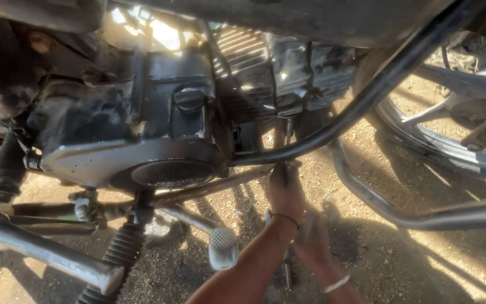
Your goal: The person uses pliers and a spanner to loosen and adjust bolts on the motorcycle's engine and frame while crouched beside it, then sits on the ground to continue working on the chain and rear components, turning tools with both hands.
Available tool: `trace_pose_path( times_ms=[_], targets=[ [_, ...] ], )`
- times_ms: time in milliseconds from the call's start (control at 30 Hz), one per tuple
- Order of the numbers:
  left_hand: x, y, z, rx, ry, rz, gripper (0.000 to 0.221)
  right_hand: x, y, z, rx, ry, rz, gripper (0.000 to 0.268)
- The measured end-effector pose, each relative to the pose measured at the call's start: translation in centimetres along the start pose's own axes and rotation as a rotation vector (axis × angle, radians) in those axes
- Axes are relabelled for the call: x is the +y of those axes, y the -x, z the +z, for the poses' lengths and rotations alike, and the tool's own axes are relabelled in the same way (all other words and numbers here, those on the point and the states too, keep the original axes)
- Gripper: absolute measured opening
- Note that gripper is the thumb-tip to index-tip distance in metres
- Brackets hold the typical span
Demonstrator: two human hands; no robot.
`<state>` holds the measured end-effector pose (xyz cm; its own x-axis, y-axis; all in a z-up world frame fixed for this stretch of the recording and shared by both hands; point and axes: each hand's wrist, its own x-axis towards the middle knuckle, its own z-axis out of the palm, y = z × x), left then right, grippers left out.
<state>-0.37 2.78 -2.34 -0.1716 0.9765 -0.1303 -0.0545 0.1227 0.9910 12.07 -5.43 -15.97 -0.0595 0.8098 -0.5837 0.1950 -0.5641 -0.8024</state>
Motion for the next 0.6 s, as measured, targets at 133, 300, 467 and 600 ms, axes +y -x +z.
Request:
trace_pose_path(
  times_ms=[133, 300, 467, 600],
  targets=[
    [-2.6, 0.0, 0.4, 0.029, 0.006, 0.136, 0.041, -0.2, -1.2, 2.6, -0.084, -0.069, 0.038, 0.041],
    [-3.2, -0.4, 0.5, -0.022, -0.02, 0.107, 0.037, -2.9, 0.2, 4.9, -0.155, -0.188, 0.034, 0.038],
    [-0.2, 0.1, -0.4, -0.003, -0.014, 0.078, 0.036, -4.7, -0.4, 7.0, -0.227, -0.282, 0.04, 0.035],
    [-2.0, -0.2, -0.4, 0.014, -0.001, 0.051, 0.034, 6.8, -8.0, 5.1, -0.303, -0.348, 0.071, 0.032]
  ],
)
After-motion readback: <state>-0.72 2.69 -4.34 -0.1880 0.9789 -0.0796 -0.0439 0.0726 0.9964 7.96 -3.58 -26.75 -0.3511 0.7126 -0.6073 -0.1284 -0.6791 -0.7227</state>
